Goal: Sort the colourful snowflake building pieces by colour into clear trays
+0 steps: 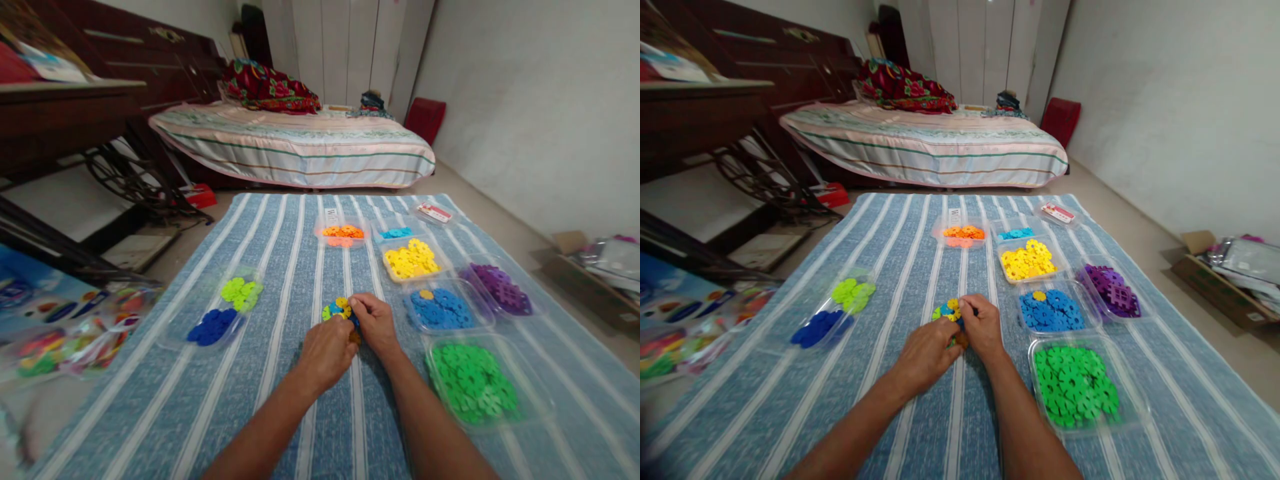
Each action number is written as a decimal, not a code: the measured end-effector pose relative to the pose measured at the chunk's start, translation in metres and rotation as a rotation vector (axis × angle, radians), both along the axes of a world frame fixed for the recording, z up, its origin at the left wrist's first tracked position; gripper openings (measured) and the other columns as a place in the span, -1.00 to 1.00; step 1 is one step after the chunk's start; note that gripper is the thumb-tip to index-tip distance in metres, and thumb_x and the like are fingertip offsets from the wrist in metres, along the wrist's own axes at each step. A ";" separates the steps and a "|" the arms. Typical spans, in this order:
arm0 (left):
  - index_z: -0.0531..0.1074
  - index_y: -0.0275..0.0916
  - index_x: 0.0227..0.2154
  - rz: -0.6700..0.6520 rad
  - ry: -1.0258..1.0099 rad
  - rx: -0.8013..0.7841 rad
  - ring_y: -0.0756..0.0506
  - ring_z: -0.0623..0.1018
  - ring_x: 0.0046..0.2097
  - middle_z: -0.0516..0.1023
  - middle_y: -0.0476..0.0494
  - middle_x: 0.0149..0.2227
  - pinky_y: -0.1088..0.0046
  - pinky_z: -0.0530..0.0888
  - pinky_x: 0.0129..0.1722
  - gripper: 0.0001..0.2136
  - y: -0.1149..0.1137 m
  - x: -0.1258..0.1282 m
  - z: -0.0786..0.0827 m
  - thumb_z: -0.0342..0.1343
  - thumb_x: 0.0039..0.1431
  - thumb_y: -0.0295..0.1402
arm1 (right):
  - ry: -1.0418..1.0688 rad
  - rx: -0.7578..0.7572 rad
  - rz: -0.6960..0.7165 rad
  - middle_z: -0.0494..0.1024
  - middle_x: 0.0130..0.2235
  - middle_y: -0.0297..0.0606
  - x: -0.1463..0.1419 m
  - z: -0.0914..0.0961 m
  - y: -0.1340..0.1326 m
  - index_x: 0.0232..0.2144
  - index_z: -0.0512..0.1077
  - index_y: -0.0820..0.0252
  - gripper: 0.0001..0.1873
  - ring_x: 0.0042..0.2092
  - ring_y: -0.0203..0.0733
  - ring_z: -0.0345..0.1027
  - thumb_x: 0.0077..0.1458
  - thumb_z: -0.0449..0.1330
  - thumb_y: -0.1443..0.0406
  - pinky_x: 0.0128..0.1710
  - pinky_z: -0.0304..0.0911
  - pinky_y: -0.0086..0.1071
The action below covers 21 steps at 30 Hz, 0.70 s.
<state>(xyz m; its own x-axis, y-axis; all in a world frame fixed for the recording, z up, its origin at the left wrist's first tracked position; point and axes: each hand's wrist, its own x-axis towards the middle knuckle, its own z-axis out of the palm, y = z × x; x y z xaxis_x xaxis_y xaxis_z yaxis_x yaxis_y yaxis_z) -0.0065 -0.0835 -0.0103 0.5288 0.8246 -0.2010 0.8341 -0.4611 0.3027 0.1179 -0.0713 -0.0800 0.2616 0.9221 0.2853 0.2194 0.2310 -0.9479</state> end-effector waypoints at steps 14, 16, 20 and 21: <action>0.36 -0.23 -0.40 0.001 -0.092 -0.067 -0.13 0.50 -0.23 0.51 -0.12 -0.32 0.40 0.33 -0.28 -0.94 -0.001 0.000 -0.002 0.00 0.07 -0.45 | 0.036 -0.045 0.002 0.47 -0.44 -0.34 0.000 0.003 -0.001 -0.45 0.51 0.18 -0.78 -0.37 -0.28 0.33 0.08 0.13 0.21 -0.33 0.23 -0.41; 0.32 -0.22 -0.48 0.021 -0.140 -0.130 -0.08 0.48 -0.34 0.48 -0.06 -0.43 0.44 0.28 -0.38 -0.94 0.001 -0.003 0.002 0.01 0.07 -0.42 | 0.048 -0.050 0.001 0.47 -0.45 -0.34 0.001 0.003 -0.001 -0.45 0.51 0.18 -0.78 -0.37 -0.28 0.32 0.08 0.13 0.20 -0.34 0.23 -0.41; 0.30 -0.24 -0.56 0.012 -0.311 -0.241 0.00 0.39 -0.46 0.41 0.02 -0.54 0.49 0.20 -0.46 -0.90 0.005 -0.006 0.014 0.05 0.03 -0.42 | 0.078 -0.062 0.008 0.47 -0.44 -0.33 0.001 0.000 0.000 -0.44 0.50 0.18 -0.77 -0.36 -0.26 0.33 0.08 0.13 0.18 -0.33 0.25 -0.40; 0.30 -0.24 -0.57 0.007 -0.358 -0.266 0.01 0.38 -0.47 0.39 0.03 -0.56 0.50 0.19 -0.46 -0.90 0.006 -0.005 0.018 0.06 0.02 -0.43 | 0.085 -0.066 0.011 0.47 -0.44 -0.32 0.001 -0.001 0.000 -0.44 0.50 0.18 -0.77 -0.35 -0.26 0.33 0.08 0.13 0.17 -0.33 0.25 -0.40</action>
